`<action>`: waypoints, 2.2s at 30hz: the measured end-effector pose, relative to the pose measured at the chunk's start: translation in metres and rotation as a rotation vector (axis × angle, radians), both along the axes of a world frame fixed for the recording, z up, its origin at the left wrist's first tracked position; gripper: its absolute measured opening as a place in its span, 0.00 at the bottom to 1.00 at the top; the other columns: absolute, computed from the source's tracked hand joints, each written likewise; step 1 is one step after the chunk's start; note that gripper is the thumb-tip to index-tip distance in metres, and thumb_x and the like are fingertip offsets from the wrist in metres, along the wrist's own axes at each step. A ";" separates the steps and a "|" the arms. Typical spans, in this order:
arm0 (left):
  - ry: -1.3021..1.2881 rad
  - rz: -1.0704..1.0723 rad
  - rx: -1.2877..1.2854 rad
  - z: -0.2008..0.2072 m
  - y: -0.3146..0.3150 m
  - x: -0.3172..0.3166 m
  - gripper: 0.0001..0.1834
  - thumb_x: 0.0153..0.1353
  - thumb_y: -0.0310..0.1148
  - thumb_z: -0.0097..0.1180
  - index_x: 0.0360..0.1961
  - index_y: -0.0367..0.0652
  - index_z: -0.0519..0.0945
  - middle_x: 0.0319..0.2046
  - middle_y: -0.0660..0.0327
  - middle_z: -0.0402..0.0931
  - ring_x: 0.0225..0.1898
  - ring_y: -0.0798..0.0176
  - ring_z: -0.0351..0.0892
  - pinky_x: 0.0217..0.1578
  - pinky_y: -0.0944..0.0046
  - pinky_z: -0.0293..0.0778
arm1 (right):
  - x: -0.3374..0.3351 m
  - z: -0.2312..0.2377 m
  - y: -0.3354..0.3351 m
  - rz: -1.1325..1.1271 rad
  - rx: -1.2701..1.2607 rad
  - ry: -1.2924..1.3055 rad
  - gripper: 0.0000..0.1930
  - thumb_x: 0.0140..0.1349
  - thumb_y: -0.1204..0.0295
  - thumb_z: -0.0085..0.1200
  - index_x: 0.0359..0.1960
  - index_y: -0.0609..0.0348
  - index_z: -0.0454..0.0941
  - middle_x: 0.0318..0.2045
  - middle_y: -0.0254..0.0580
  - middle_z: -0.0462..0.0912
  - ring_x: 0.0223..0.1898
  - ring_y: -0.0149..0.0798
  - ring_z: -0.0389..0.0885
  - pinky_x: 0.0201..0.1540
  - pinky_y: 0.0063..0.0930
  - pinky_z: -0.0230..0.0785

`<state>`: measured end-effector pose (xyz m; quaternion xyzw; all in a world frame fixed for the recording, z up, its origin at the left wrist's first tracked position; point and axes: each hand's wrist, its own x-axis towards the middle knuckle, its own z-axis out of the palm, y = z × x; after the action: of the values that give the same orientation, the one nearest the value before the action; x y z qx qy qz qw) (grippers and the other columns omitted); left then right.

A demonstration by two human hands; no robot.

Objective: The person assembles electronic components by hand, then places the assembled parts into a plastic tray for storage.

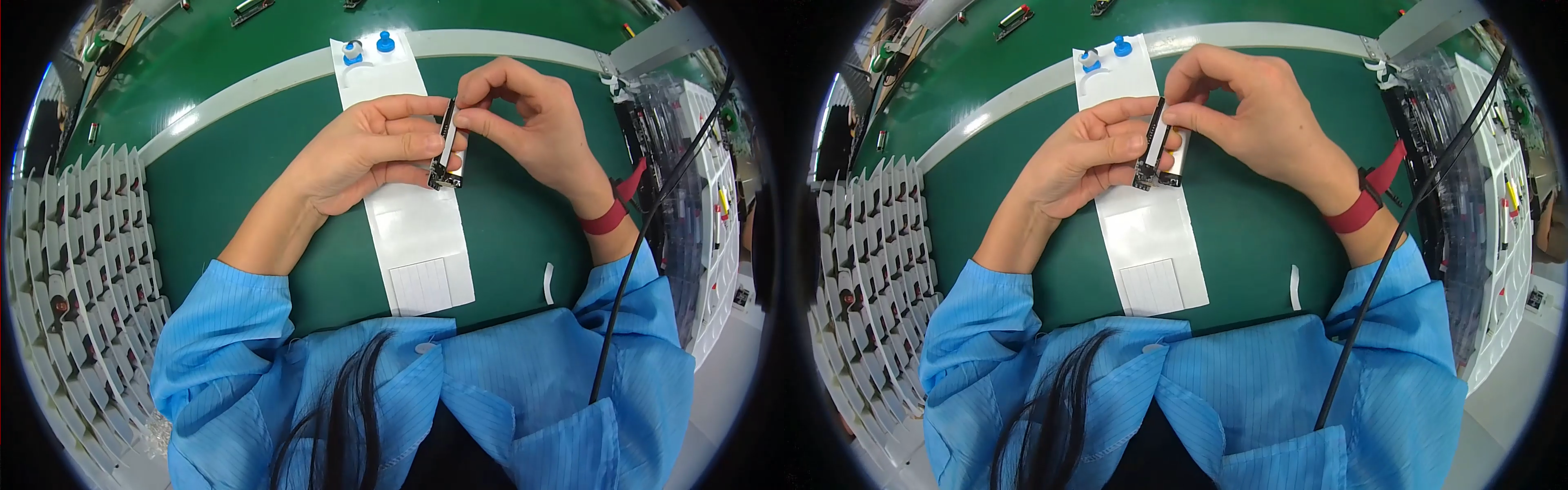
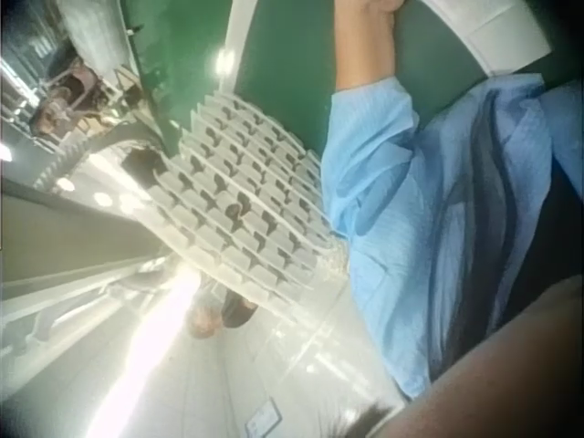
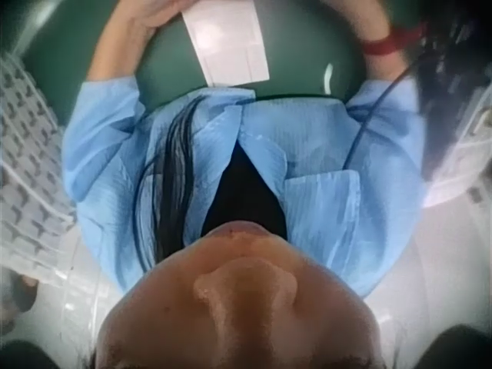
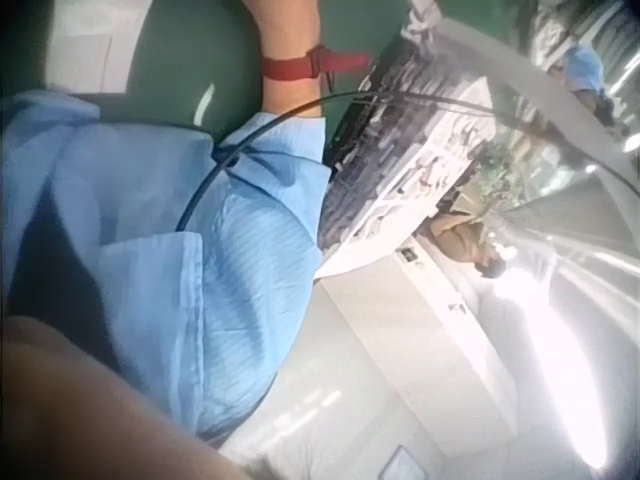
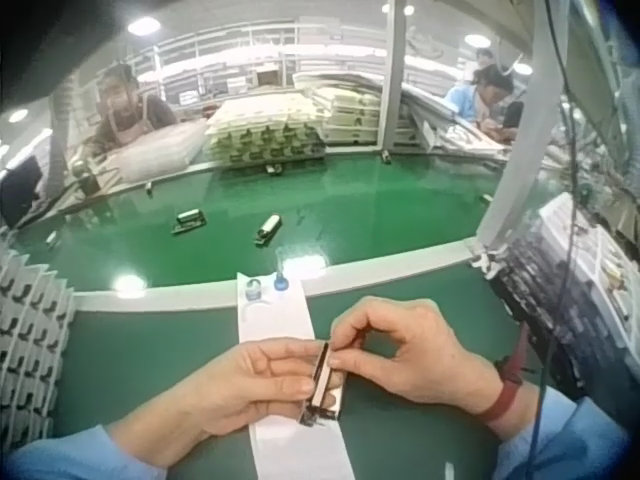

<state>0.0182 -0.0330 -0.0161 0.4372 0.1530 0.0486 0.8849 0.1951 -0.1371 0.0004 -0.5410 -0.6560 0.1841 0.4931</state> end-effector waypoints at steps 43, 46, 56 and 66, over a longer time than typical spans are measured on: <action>-0.144 0.104 0.096 0.001 0.024 -0.003 0.27 0.56 0.25 0.52 0.57 0.38 0.62 0.41 0.58 0.72 0.45 0.62 0.75 0.46 0.57 0.75 | 0.005 -0.005 0.029 0.248 -0.666 0.947 0.13 0.59 0.70 0.53 0.42 0.66 0.76 0.35 0.39 0.79 0.38 0.30 0.78 0.42 0.20 0.71; -0.074 0.134 0.210 0.000 0.022 0.001 0.26 0.56 0.26 0.53 0.56 0.38 0.63 0.40 0.59 0.73 0.43 0.64 0.75 0.45 0.58 0.76 | 0.010 -0.015 0.032 0.121 -0.613 0.840 0.13 0.55 0.69 0.58 0.38 0.66 0.77 0.28 0.35 0.78 0.29 0.25 0.76 0.31 0.16 0.69; -0.057 0.224 0.162 0.002 0.012 0.002 0.22 0.54 0.25 0.55 0.51 0.39 0.68 0.38 0.60 0.75 0.41 0.66 0.76 0.42 0.64 0.76 | -0.018 -0.005 0.025 -0.126 -0.352 0.518 0.13 0.59 0.72 0.53 0.43 0.67 0.74 0.24 0.34 0.76 0.22 0.22 0.72 0.23 0.13 0.66; -0.037 0.251 0.227 -0.002 0.015 0.001 0.21 0.55 0.25 0.55 0.51 0.38 0.68 0.39 0.59 0.75 0.41 0.65 0.77 0.41 0.66 0.76 | -0.007 -0.003 0.024 -0.007 -0.241 0.335 0.12 0.56 0.75 0.54 0.42 0.68 0.76 0.29 0.39 0.81 0.32 0.29 0.80 0.37 0.17 0.72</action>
<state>0.0193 -0.0180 -0.0178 0.5107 0.1836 0.1838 0.8195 0.1882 -0.1135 -0.0025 -0.5601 -0.5361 0.3472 0.5275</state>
